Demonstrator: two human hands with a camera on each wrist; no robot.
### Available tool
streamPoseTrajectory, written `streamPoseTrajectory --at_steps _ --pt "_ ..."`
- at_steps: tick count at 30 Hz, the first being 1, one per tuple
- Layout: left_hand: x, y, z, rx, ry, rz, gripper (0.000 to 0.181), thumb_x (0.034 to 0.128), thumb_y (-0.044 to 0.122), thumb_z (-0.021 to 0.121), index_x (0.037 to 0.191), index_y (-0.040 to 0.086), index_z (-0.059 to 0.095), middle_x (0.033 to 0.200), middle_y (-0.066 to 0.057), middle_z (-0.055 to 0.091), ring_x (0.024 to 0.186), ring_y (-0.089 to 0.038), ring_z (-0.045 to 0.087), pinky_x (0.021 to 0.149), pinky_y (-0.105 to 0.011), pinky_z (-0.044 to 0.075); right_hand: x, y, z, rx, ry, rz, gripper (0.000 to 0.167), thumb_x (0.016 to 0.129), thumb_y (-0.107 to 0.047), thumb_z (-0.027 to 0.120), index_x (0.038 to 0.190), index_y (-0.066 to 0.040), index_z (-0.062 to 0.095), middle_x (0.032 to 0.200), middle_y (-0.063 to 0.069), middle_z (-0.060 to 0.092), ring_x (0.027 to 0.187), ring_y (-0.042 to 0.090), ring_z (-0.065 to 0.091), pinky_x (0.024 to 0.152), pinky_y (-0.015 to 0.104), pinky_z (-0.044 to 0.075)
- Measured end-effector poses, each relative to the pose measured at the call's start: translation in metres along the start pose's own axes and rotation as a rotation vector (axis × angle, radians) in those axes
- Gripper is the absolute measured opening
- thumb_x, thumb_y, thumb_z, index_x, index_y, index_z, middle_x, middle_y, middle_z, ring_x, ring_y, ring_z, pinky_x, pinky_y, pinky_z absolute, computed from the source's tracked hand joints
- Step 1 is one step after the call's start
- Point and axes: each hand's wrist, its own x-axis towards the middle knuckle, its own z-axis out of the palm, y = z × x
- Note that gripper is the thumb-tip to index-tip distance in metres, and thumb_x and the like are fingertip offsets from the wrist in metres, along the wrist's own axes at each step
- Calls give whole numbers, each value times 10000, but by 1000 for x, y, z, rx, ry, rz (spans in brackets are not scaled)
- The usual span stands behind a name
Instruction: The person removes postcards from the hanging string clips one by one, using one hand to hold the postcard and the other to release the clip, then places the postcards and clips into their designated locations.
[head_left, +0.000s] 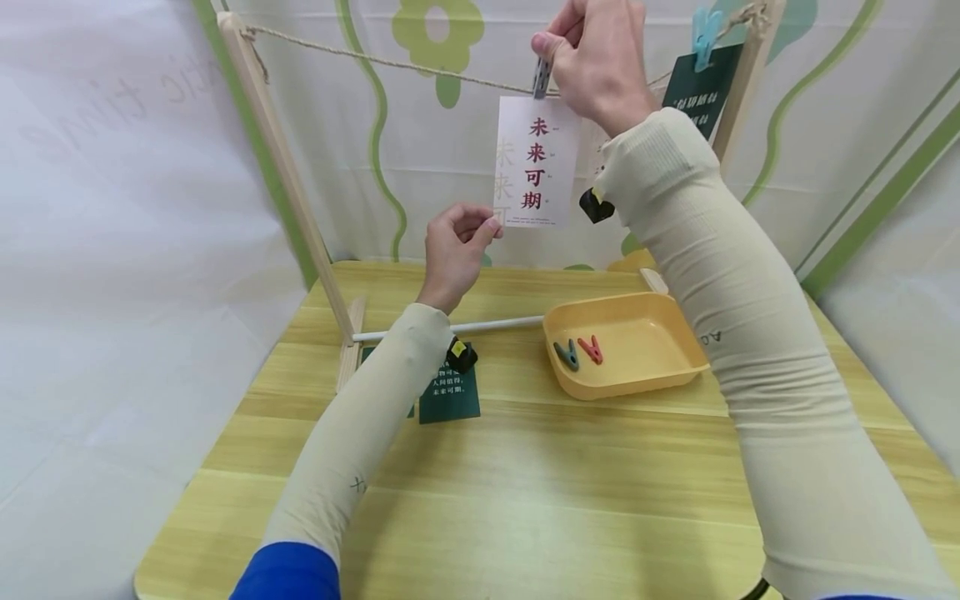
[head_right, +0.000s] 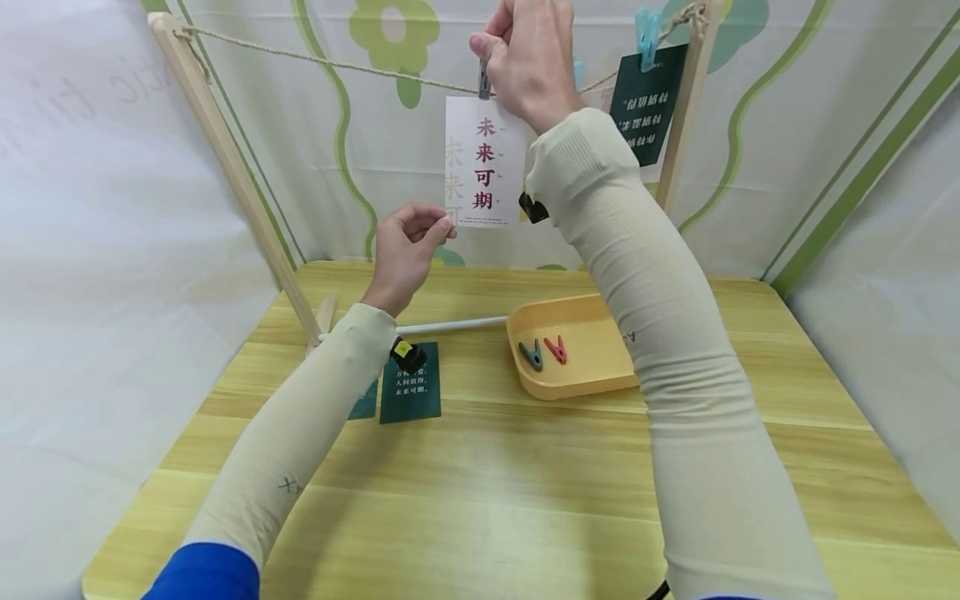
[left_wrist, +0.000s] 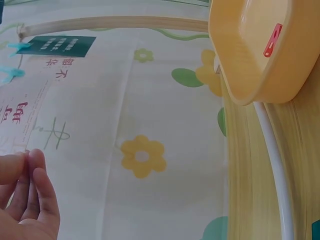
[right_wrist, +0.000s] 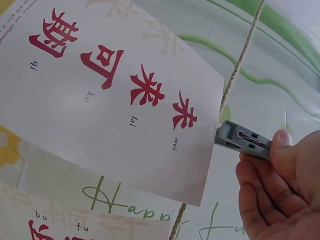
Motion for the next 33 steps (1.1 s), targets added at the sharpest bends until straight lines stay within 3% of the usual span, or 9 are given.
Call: streamPoseTrajectory --at_steps 13,21,27,33 --pt "0 1 0 2 -10 1 124 1032 84 678 1116 3 719 1035 -134 759 925 -181 725 876 -287 597 -5 2 -6 -13 2 -32 230 1002 -426 697 845 -320 566 871 -194 507 890 3 491 825 230 432" --pt "-3 2 0 -7 -19 2 125 1027 84 686 1107 -6 717 1064 -173 765 922 -171 724 879 -313 599 -5 2 -7 49 -13 -33 270 940 -440 787 846 -278 591 892 -168 544 889 21 539 816 211 489" --pt "-5 3 -1 -8 -24 5 132 1027 84 686 1108 -15 717 1075 -195 764 918 -162 723 842 -251 585 -4 4 -6 26 -31 -44 307 908 -512 793 958 -242 657 991 -136 620 931 51 596 933 187 574" --pt "-6 2 -2 2 -32 3 135 1030 94 685 1113 -7 719 1089 -206 765 923 -169 722 812 -222 564 -5 3 -5 29 -42 -52 313 908 -522 789 969 -248 649 1039 -100 651 938 64 617 940 196 577"
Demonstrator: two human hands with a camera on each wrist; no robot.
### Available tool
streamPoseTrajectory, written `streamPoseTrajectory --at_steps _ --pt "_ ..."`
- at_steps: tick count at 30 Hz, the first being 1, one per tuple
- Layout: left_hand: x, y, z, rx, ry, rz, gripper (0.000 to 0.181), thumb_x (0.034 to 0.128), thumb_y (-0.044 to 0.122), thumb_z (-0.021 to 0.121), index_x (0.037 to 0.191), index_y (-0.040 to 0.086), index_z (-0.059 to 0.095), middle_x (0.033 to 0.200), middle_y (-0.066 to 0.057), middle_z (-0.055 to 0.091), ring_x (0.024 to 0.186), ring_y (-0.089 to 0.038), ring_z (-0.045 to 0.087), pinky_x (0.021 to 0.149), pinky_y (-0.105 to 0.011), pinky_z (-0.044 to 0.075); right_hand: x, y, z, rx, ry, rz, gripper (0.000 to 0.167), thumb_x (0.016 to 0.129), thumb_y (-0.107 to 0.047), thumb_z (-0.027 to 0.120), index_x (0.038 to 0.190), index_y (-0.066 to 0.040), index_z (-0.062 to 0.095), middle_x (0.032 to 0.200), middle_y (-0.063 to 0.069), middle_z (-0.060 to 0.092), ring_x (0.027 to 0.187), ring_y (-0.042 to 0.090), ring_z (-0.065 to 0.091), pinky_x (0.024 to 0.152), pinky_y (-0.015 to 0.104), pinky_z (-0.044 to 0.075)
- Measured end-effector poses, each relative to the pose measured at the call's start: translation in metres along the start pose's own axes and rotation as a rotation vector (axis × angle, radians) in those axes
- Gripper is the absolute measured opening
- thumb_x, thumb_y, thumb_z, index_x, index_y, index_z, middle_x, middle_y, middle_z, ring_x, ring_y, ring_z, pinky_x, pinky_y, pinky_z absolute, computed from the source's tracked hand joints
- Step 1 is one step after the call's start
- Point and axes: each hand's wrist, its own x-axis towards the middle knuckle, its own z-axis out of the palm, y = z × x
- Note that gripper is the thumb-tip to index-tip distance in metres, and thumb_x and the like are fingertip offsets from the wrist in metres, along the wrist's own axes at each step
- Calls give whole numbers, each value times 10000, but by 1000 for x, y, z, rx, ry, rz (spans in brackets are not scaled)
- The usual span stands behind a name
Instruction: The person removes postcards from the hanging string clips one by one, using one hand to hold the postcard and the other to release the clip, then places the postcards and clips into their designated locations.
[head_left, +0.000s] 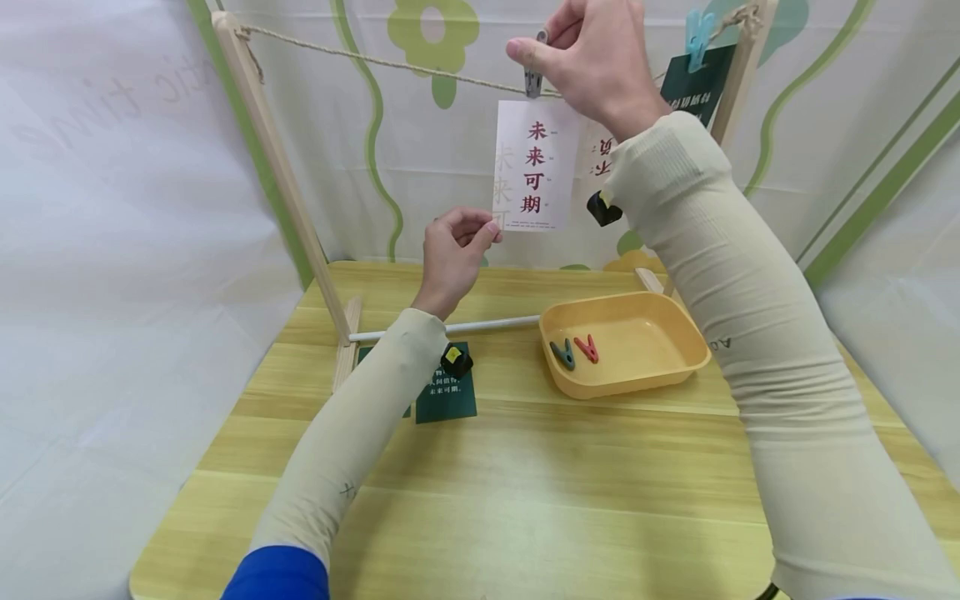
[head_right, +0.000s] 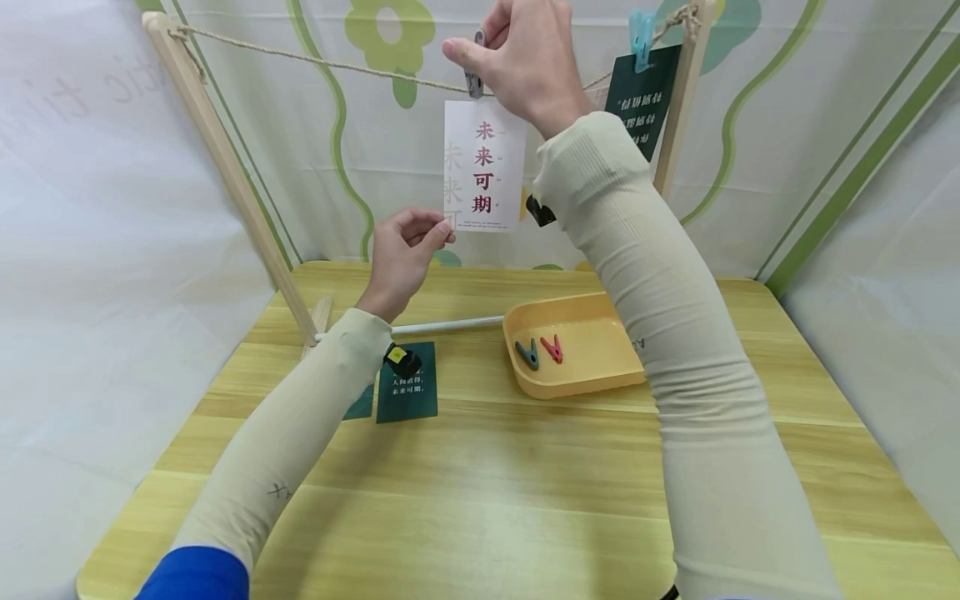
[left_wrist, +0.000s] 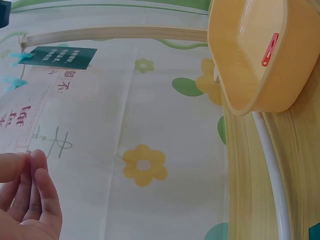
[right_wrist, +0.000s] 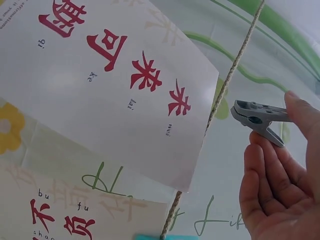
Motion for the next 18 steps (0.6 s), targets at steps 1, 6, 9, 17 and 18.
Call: streamPoseTrajectory --at_steps 1,6,9,17,18 --pt "0 0 0 2 0 -1 134 1030 94 685 1114 -6 719 1088 -204 765 923 -168 723 809 -223 563 0 0 0 -2 0 -3 317 908 -525 787 970 -247 649 1037 -102 649 938 65 616 943 195 577" --pt "-2 1 -3 3 1 -2 142 1025 103 696 1113 -6 722 1067 -179 767 912 -159 722 801 -224 564 -2 0 3 -3 2 -28 328 906 -534 787 949 -231 667 963 -138 616 916 62 606 906 195 570" --pt "-3 1 -4 2 3 -5 155 1020 113 706 1115 -10 721 1057 -171 768 907 -157 721 798 -226 568 -2 1 4 -23 3 -43 321 908 -543 780 916 -247 656 925 -155 596 902 54 594 886 195 565" --pt "-5 -2 -7 -3 2 -27 137 1022 104 702 1109 1 720 1039 -154 770 910 -146 723 842 -280 586 -3 6 3 -52 -16 -61 319 909 -520 793 810 -303 582 816 -187 574 803 6 568 765 202 486" --pt "-5 -2 -7 -4 -1 -29 139 1023 106 701 1112 2 720 1038 -152 770 912 -147 723 853 -292 589 -4 7 3 -54 -17 -62 323 906 -519 797 804 -302 581 809 -185 576 796 5 564 760 203 479"
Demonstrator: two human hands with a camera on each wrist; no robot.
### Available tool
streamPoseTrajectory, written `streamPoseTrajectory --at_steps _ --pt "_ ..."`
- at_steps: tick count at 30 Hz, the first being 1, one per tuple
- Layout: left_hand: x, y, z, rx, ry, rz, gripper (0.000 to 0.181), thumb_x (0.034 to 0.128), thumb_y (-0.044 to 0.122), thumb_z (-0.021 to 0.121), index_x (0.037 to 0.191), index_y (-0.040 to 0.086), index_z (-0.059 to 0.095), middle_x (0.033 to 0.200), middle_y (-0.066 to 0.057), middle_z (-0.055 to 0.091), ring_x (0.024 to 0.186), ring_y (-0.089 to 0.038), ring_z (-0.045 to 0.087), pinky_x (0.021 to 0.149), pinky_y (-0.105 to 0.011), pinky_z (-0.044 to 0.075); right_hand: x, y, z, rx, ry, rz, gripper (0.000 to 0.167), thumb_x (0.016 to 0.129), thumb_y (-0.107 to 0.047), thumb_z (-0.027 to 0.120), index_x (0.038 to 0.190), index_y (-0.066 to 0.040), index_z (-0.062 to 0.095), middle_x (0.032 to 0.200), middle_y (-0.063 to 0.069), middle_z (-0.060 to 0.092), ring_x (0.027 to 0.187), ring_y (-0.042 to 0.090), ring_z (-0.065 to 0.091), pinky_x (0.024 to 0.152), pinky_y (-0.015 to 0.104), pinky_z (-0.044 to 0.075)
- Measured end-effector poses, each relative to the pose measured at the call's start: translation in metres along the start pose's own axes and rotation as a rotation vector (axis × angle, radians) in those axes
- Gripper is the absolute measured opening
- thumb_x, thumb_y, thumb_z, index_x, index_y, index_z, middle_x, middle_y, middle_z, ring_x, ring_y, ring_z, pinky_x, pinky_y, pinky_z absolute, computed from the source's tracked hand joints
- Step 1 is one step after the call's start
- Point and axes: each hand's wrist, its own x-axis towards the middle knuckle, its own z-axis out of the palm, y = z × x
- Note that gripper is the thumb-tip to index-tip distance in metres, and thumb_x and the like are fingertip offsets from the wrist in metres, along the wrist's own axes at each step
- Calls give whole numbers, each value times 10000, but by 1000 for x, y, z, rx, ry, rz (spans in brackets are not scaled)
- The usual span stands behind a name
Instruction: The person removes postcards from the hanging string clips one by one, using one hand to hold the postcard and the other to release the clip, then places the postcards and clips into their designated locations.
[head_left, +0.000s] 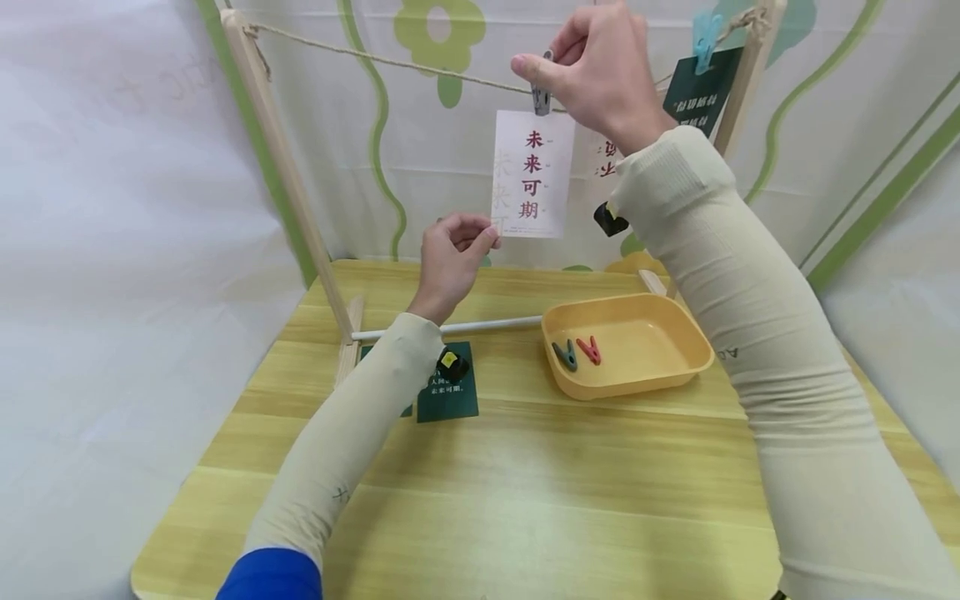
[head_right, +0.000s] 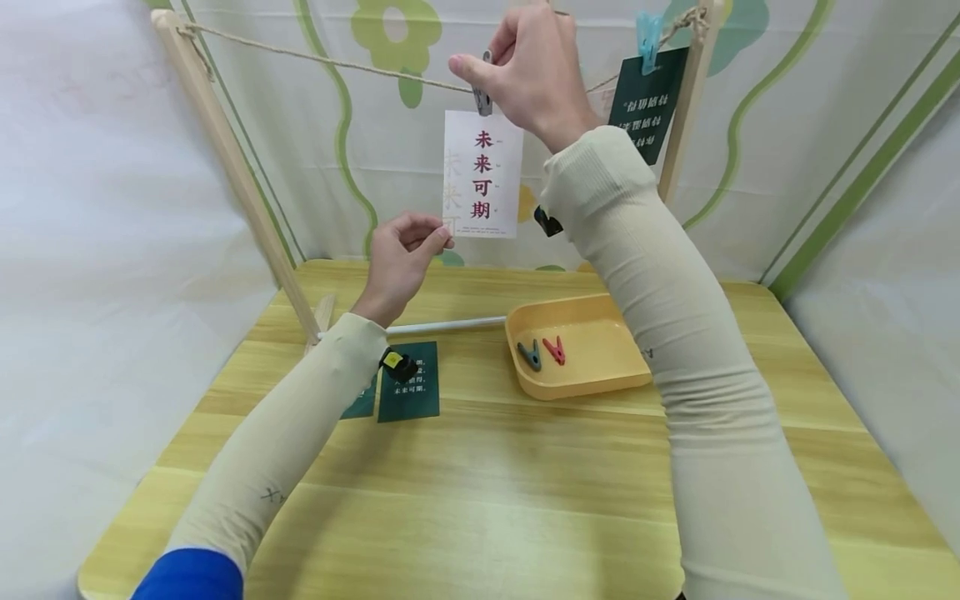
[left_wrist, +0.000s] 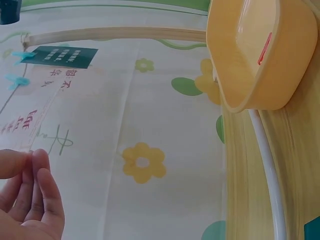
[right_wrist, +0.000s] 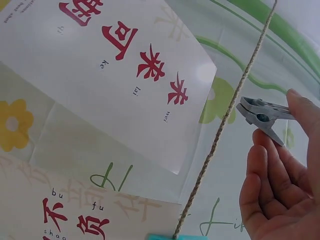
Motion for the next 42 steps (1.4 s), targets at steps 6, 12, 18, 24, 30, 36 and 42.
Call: streamPoseTrajectory --at_steps 6,12,18,24,30,36,42 --pt "-1 0 2 0 -8 -11 132 1024 107 699 1110 9 723 1045 -161 773 920 -155 728 873 -325 593 -3 5 -1 -30 -4 -3 350 884 -535 814 779 -291 587 785 -178 570 804 5 546 755 200 465" --pt "-1 0 3 1 -12 -17 137 1028 111 693 1117 11 725 1059 -160 774 931 -160 731 856 -285 590 -5 11 -3 -78 -2 -11 364 876 -565 809 766 -304 580 786 -182 554 831 6 541 753 193 476" --pt "-3 1 3 0 -16 -21 130 1026 95 691 1117 8 723 1047 -143 775 923 -155 730 867 -289 600 -8 17 -2 -85 -8 -12 394 841 -585 836 761 -276 605 768 -177 575 782 17 558 698 214 472" --pt "-4 1 3 -3 -19 -16 127 1023 89 693 1112 4 722 1044 -151 777 921 -156 733 900 -344 609 -10 22 -1 -93 3 -28 417 830 -591 843 756 -260 601 767 -158 570 782 27 550 698 217 463" --pt "-4 1 3 -7 -20 -15 126 1025 88 690 1111 1 719 1059 -168 776 922 -154 735 950 -415 613 -13 29 -1 -109 -3 -45 456 822 -603 845 788 -200 635 762 -128 583 755 56 557 672 222 464" --pt "-4 1 4 1 -25 -28 133 1027 96 688 1114 1 721 1081 -180 778 938 -169 739 858 -243 596 -16 38 -4 -124 6 -62 465 825 -590 849 815 -164 662 757 -141 579 730 50 558 664 218 465" --pt "-4 0 5 2 -31 -24 142 1031 100 683 1119 -5 720 1098 -201 775 929 -150 740 876 -247 603 -19 43 -8 -129 8 -66 462 826 -586 851 785 -175 644 734 -142 580 708 38 558 663 214 454"
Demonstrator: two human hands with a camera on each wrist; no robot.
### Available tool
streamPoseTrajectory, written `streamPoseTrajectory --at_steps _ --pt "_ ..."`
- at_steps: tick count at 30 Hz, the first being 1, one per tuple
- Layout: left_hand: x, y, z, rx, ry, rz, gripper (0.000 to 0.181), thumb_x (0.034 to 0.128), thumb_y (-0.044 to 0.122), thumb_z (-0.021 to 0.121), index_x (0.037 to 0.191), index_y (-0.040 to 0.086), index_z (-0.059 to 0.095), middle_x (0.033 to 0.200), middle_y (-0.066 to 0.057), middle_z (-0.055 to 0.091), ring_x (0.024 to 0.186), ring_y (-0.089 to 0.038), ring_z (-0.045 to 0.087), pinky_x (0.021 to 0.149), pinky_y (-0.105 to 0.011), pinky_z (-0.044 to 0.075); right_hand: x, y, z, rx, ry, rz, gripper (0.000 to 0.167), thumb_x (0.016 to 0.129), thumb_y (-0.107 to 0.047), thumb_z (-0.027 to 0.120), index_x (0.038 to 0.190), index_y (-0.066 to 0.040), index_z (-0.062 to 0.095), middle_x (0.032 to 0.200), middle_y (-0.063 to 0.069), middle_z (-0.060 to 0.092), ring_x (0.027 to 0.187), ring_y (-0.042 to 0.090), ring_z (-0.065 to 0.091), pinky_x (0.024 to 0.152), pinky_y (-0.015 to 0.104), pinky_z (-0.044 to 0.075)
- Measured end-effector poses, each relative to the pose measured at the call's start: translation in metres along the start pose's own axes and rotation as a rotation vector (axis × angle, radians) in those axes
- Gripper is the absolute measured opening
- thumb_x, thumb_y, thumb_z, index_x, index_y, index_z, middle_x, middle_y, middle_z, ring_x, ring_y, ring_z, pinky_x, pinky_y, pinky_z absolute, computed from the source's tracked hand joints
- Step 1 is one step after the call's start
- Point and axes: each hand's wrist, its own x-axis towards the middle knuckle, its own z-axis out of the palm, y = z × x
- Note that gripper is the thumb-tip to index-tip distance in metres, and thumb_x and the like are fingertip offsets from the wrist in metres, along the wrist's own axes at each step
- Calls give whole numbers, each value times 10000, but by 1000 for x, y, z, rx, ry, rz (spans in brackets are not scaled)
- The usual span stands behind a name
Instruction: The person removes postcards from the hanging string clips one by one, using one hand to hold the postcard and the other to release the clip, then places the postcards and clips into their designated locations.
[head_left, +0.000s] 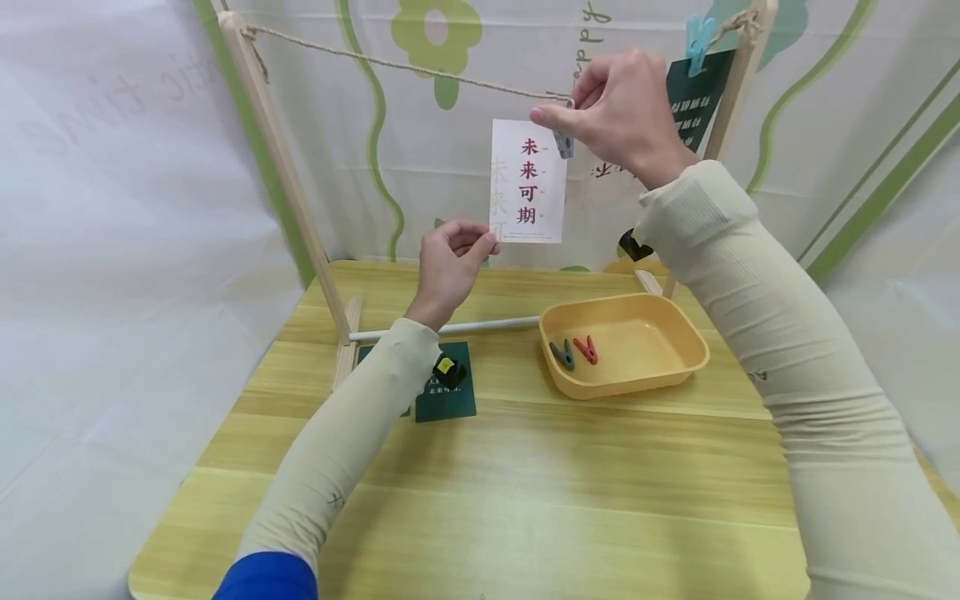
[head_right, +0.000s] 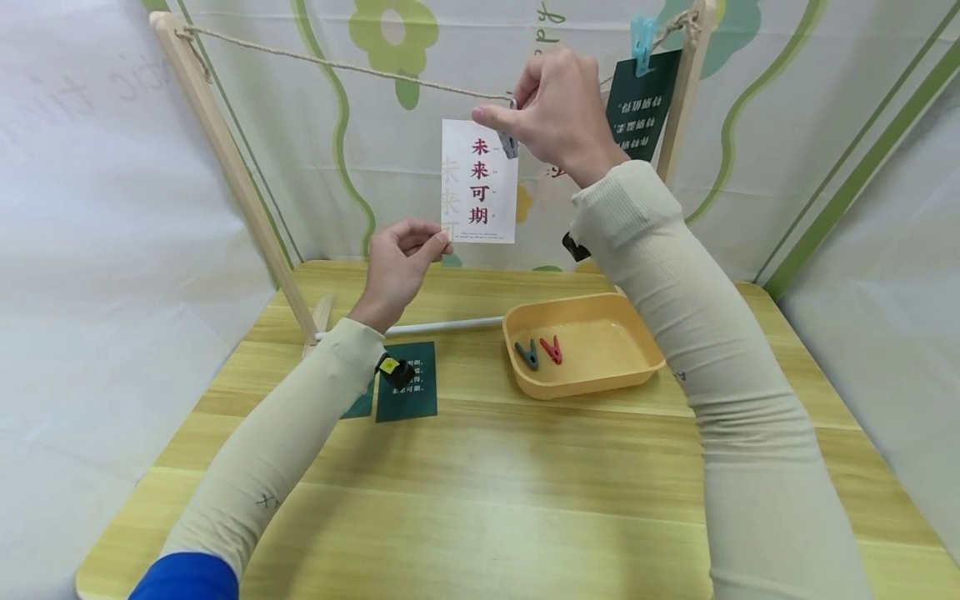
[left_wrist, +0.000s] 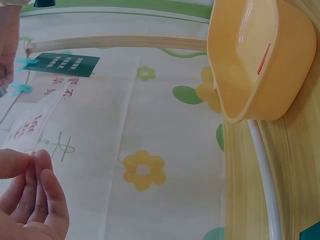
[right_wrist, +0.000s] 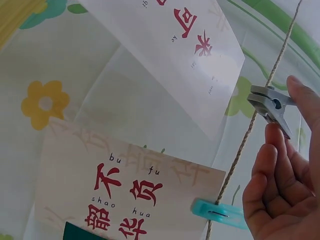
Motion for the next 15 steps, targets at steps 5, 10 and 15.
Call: streamPoseTrajectory --at_steps 5,10,15 --pt "-1 -2 -1 -13 -10 1 141 1027 84 686 1121 -16 719 1105 -217 768 904 -135 743 902 -283 620 -4 4 -3 -4 -10 23 469 816 -581 862 776 -172 636 743 -127 584 735 48 544 674 223 442" --pt "-2 -3 -2 -18 -12 -12 147 1023 96 696 1121 -11 722 1095 -196 771 912 -150 747 939 -343 627 -6 9 -5 -18 -9 33 476 804 -590 870 784 -168 649 718 -155 577 726 37 552 705 206 440" --pt "-5 -5 -1 -11 -16 -30 149 1022 104 701 1123 -3 721 1109 -209 769 925 -162 746 922 -294 623 -9 12 -5 -28 -39 42 503 811 -618 849 843 -143 687 751 -131 603 685 46 572 659 216 464"
